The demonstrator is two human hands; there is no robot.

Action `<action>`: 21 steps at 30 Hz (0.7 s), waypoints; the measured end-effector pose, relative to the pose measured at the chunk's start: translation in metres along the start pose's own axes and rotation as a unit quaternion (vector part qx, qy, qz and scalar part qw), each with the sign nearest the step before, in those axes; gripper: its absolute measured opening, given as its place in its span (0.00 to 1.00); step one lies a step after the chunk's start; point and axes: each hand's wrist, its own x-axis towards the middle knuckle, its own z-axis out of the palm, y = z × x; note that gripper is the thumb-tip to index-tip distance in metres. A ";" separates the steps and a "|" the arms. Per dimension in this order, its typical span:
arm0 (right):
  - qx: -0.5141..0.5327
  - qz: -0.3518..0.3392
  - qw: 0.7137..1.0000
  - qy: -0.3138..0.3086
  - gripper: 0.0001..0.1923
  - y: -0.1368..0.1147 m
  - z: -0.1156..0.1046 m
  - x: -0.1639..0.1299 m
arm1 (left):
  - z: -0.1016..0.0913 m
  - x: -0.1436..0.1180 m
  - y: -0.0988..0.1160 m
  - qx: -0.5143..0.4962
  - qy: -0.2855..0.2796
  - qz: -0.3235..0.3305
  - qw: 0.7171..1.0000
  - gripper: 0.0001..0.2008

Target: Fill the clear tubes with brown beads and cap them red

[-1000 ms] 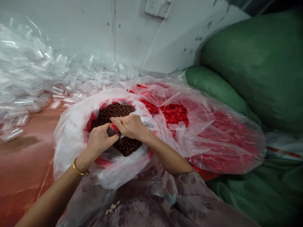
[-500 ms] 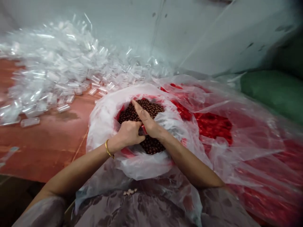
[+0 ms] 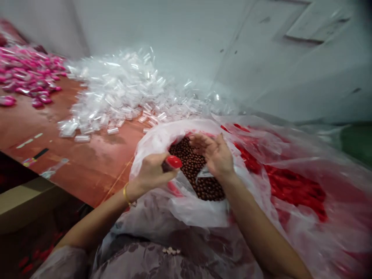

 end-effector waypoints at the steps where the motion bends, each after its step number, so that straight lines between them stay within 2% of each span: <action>1: -0.027 0.003 1.000 0.015 0.34 0.001 -0.005 0.002 | -0.018 -0.013 -0.014 0.044 0.016 -0.029 0.998 0.11; 3: -0.073 0.006 0.997 0.039 0.30 0.003 -0.015 0.005 | -0.056 -0.046 -0.045 0.138 0.018 -0.108 0.984 0.12; 5: -0.117 0.006 0.992 0.052 0.25 0.007 -0.024 0.010 | -0.091 -0.084 -0.076 0.214 -0.012 -0.194 0.957 0.13; 7: -0.159 0.002 0.986 0.048 0.23 0.010 -0.028 0.015 | -0.118 -0.119 -0.099 0.261 -0.054 -0.260 0.928 0.14; 9: -0.200 -0.019 0.979 0.033 0.23 0.010 -0.028 0.022 | -0.134 -0.144 -0.115 0.293 -0.081 -0.291 0.907 0.16; 11: -0.257 -0.064 0.964 0.024 0.21 0.005 -0.026 0.031 | -0.139 -0.152 -0.126 0.310 -0.083 -0.283 0.904 0.19; 12: -0.299 -0.095 0.949 0.028 0.20 0.000 -0.024 0.038 | -0.139 -0.150 -0.130 0.315 -0.073 -0.265 0.908 0.20; 14: -0.401 -0.161 0.900 0.048 0.18 -0.012 -0.023 0.057 | -0.134 -0.134 -0.140 0.320 -0.043 -0.214 0.922 0.25; 17: -0.534 -0.215 0.815 0.071 0.16 -0.031 -0.029 0.104 | -0.120 -0.087 -0.159 0.315 -0.033 -0.169 0.933 0.28; 19: -0.576 -0.179 0.795 0.070 0.20 -0.037 -0.039 0.146 | -0.106 -0.048 -0.173 0.298 -0.065 -0.169 0.937 0.30; 21: -0.580 -0.110 0.806 0.045 0.31 -0.035 -0.054 0.192 | -0.086 -0.008 -0.186 0.275 -0.099 -0.178 0.940 0.36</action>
